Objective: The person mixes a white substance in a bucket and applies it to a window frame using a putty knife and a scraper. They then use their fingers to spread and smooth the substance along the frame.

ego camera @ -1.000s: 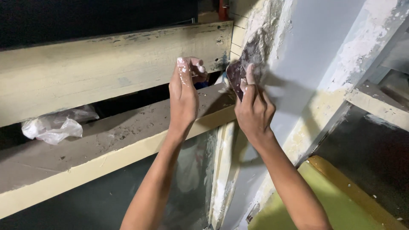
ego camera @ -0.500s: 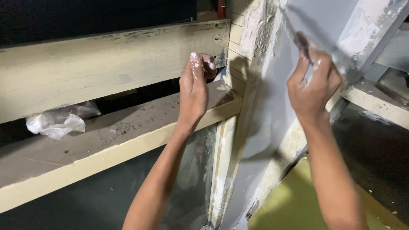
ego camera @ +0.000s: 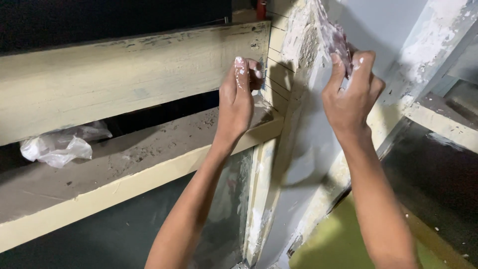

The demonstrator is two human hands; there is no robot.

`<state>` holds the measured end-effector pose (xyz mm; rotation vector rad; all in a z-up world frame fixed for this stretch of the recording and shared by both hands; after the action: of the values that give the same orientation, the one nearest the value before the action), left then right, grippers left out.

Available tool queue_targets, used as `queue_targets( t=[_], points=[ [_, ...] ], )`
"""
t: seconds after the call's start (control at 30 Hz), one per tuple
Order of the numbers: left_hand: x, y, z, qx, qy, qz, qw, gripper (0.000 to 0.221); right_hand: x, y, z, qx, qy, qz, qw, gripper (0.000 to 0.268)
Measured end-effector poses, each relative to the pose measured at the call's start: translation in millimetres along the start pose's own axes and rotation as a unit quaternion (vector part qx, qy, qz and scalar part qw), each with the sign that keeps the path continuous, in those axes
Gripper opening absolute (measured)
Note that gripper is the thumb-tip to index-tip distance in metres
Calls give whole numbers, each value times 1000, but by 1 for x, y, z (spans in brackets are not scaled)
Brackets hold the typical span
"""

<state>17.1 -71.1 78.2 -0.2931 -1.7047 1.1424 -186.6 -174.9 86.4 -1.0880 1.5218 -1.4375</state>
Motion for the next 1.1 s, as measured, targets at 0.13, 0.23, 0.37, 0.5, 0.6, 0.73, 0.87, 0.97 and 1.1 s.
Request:
queue_targets(
  t=[0.13, 0.23, 0.37, 0.5, 0.6, 0.73, 0.87, 0.97, 1.1],
  points=[
    [-5, 0, -2, 3, 4, -9, 1000, 47, -8, 24, 4, -20, -2, 28, 999, 22],
    [-6, 0, -3, 4, -1, -12, 1000, 48, -12, 48, 4, -15, -12, 16, 1000, 22],
    [-2, 2, 0, 5, -6, 3, 1000, 48, -2, 72, 4, -5, -11, 53, 999, 26],
    [-2, 5, 1, 10, -14, -12, 1000, 47, 6, 72, -3, 44, -29, 83, 995, 33],
    [1, 6, -3, 14, -23, -11, 1000, 48, -5, 53, -17, 81, -34, 19, 996, 32],
    [2, 5, -10, 14, 8, -1, 1000, 47, -28, 11, -18, 88, -16, -130, 987, 31],
    [1, 5, -16, 21, 13, 2, 1000, 47, -49, 0, 10, 64, 55, -137, 987, 31],
    [2, 4, -22, 28, 6, -4, 1000, 47, -63, 4, 35, 45, 98, -116, 987, 20],
    [8, 7, -30, 24, 6, 13, 1000, 46, -63, 16, 48, 21, 105, -76, 991, 28]
  ],
)
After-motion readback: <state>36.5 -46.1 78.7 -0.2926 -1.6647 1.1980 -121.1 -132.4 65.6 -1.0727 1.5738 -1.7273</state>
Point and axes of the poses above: each hand's wrist, its own y-axis away from the middle knuckle, its own z-axis out of the palm, x = y × z, the point moved 8 cm from there along -y, towards the middle knuckle, and after that the axes turned 5 degrees about -x, right-handed, at the moved point
